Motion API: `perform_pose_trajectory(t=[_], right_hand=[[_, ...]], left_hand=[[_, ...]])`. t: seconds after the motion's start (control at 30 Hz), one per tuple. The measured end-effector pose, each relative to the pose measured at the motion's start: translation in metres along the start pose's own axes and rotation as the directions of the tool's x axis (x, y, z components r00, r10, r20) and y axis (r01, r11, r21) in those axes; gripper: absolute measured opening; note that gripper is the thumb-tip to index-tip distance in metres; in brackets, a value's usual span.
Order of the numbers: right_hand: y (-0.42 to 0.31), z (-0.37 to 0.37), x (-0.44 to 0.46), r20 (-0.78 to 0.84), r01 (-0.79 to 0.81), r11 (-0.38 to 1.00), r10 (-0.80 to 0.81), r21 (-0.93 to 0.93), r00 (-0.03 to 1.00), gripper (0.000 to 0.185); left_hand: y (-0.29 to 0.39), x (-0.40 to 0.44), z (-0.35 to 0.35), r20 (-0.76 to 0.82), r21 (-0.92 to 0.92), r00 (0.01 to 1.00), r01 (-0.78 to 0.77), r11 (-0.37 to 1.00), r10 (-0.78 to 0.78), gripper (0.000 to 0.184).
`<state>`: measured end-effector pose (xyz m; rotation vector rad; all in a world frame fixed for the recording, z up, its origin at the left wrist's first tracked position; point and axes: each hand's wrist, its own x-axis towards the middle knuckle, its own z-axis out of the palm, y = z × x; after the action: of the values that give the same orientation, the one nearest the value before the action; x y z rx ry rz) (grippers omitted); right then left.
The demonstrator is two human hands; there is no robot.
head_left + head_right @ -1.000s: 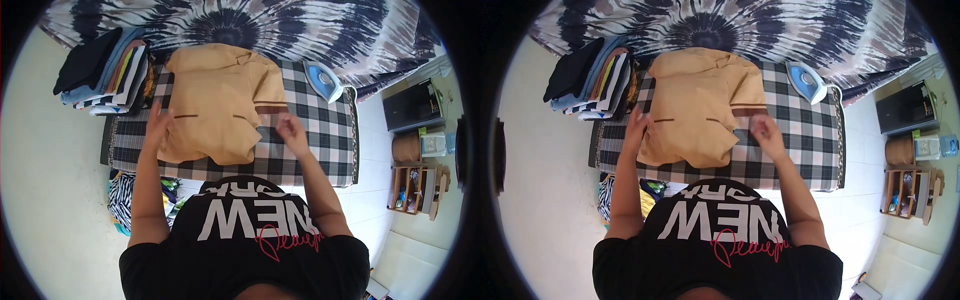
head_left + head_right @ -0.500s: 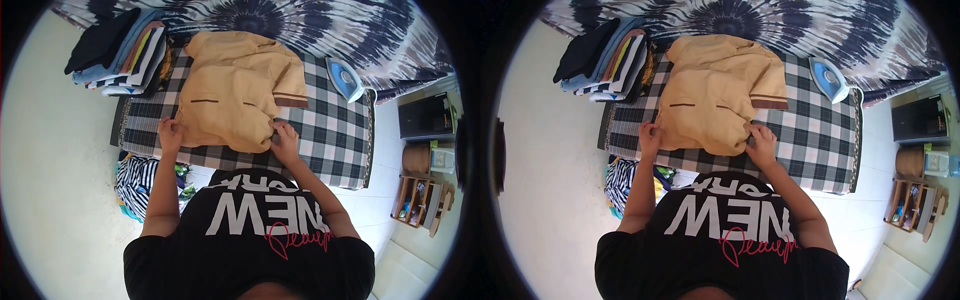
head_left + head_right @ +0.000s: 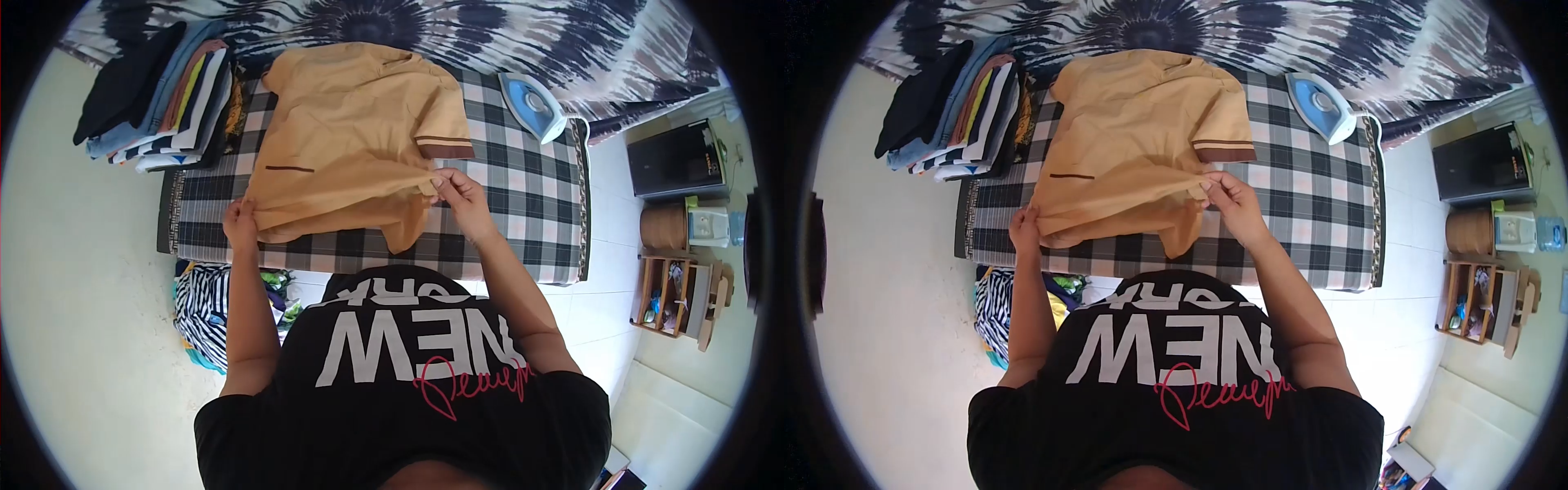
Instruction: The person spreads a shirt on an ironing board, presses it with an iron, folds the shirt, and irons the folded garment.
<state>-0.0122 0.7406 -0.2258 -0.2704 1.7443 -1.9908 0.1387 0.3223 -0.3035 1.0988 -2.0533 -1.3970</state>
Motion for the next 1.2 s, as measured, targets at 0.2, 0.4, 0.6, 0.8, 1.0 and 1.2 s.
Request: perform_pose_trajectory(t=[0.2,0.4,0.6,0.8,1.0,1.2], right_hand=[[0.034,0.012,-0.003,-0.019,0.357,0.791,-0.421,-0.497,0.907,0.039],[0.041,0.029,-0.001,-0.069,0.240,0.415,-0.606,-0.877,0.793,0.041],[-0.055,0.013,0.037,0.056,0.194,0.591,-0.244,-0.783,0.968,0.045],[-0.190,0.014,0.024,-0.168,0.733,0.451,-0.887,-0.509,0.429,0.043],[-0.179,-0.055,-0.039,0.429,0.378,0.376,0.059,-0.846,0.901,0.022],[-0.216,-0.103,-0.055,0.341,0.354,0.886,-0.247,-0.298,0.907,0.024]], left_hand=[[0.020,-0.010,-0.003,0.013,0.320,0.987,-0.157,0.934,0.161,0.046],[0.030,0.001,0.023,0.045,0.685,0.942,-0.271,0.676,0.333,0.046],[0.096,0.051,0.024,0.354,-0.156,0.935,0.043,0.987,0.015,0.033],[0.311,-0.029,-0.031,-0.259,-0.111,0.718,-0.686,0.719,0.646,0.032],[0.264,-0.052,-0.065,0.793,0.266,0.533,-0.739,0.618,0.296,0.027],[0.286,-0.059,-0.072,0.544,-0.573,0.721,-0.055,0.818,0.429,0.027]])
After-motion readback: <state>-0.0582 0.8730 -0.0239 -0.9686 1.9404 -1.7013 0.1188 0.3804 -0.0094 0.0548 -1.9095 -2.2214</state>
